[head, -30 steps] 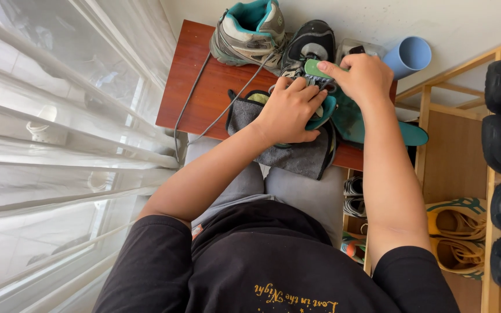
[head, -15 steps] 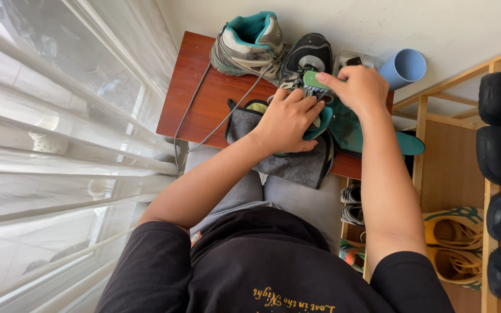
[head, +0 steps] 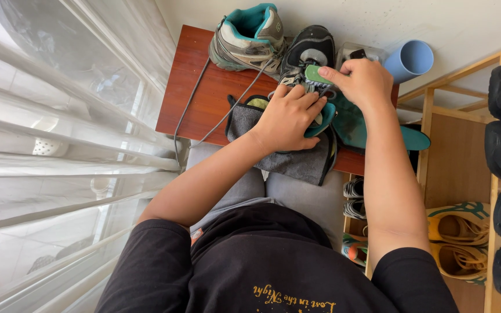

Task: The person scrubs a pair of hiking shoes with a green brush, focusing on the laces, tongue, and upper fabric. They rotate the shoe to clean different sections and occasionally dip the brush into a container of cleaning solution.

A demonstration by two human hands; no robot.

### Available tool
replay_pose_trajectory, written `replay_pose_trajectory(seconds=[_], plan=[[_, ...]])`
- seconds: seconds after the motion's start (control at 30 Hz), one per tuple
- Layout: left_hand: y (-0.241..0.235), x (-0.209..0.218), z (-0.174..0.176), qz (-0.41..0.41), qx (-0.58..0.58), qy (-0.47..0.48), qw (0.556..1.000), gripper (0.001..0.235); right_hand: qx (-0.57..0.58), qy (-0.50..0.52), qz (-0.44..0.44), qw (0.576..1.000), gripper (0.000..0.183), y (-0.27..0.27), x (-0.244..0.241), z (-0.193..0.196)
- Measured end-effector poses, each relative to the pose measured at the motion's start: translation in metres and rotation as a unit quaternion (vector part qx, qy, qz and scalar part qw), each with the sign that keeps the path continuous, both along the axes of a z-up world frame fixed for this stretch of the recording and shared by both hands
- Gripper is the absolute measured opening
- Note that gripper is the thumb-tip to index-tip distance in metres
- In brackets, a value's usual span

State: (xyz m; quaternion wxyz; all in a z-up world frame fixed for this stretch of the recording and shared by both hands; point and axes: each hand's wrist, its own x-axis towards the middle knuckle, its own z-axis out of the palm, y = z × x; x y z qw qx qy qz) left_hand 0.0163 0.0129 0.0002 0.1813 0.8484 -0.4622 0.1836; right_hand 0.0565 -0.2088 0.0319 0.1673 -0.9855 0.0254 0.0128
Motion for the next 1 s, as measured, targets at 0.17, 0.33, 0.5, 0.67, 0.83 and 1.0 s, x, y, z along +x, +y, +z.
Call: replay_pose_trajectory(seconds=[0.17, 0.33, 0.5, 0.67, 0.83, 1.0], plan=[[0.000, 0.001, 0.000, -0.001, 0.004, -0.005, 1.000, 0.081, 0.020, -0.016, 0.011, 1.000, 0.064, -0.001, -0.004, 0.002], [0.000, 0.001, 0.001, 0.028, 0.029, -0.051, 0.998, 0.088, -0.057, 0.047, -0.007, 0.997, 0.071, 0.000, 0.003, -0.002], [0.000, 0.002, 0.001, 0.024, 0.034, -0.053, 0.998, 0.088, -0.050, 0.052, -0.007, 0.997, 0.068, 0.001, 0.000, 0.001], [-0.003, 0.003, -0.001, 0.022, 0.034, -0.054, 0.998, 0.089, -0.046, 0.049, 0.000, 0.998, 0.068, -0.001, 0.000, -0.001], [-0.002, 0.001, -0.001, 0.021, 0.040, -0.062, 0.997, 0.089, -0.053, 0.037, 0.000, 0.998, 0.067, -0.002, -0.004, -0.006], [-0.002, 0.002, -0.004, 0.021, 0.049, -0.069, 0.996, 0.091, -0.112, -0.036, 0.026, 0.993, 0.060, -0.005, -0.008, -0.010]])
